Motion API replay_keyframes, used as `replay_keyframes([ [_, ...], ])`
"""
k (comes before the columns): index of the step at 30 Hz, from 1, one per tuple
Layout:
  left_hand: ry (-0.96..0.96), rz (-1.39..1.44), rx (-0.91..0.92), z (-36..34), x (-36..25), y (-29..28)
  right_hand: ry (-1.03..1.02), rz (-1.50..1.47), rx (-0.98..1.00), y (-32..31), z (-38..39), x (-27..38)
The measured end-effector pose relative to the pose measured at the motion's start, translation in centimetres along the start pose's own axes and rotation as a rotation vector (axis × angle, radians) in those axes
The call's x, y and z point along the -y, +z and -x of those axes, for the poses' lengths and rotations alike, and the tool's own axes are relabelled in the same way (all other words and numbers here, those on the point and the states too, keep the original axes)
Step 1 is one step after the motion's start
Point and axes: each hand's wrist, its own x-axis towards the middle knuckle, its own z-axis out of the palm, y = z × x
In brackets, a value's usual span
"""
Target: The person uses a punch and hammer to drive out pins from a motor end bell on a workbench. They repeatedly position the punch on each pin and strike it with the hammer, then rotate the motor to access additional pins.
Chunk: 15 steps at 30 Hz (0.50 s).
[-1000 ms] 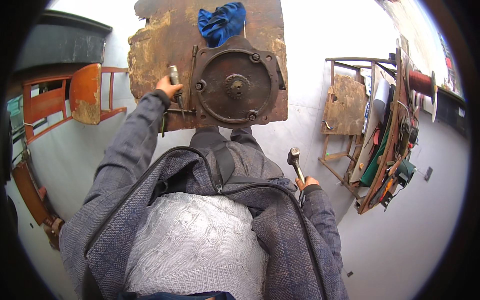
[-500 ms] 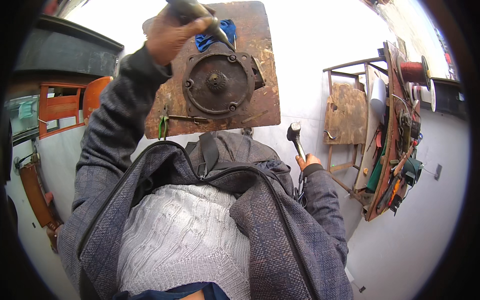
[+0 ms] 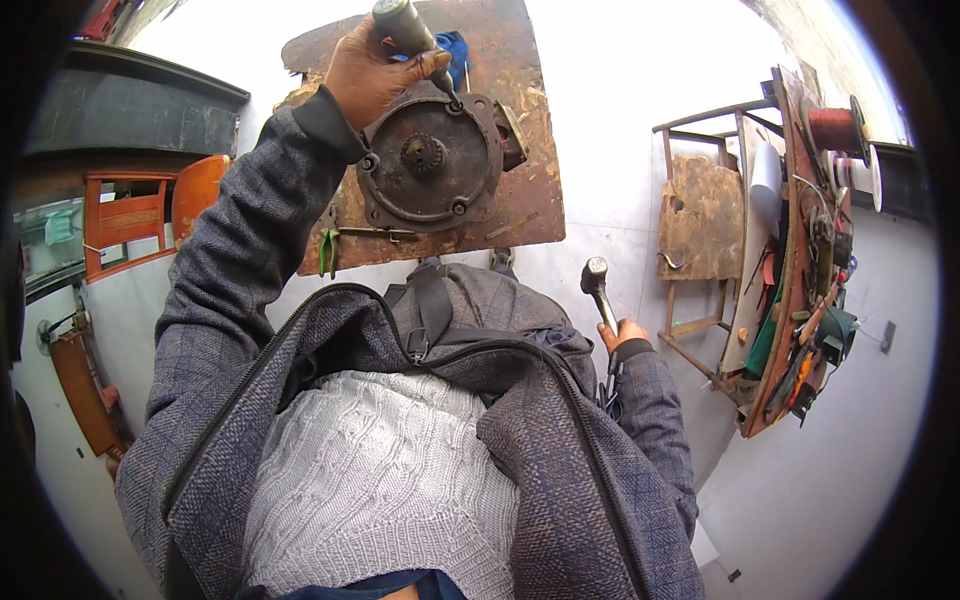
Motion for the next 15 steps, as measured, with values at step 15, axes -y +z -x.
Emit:
replay_keyframes([
  [15, 0.126, -0.158, -0.048, 1.7, 2.8, -1.3, 0.047, -0.034, -0.002, -0.5, 2.0, 2.0],
])
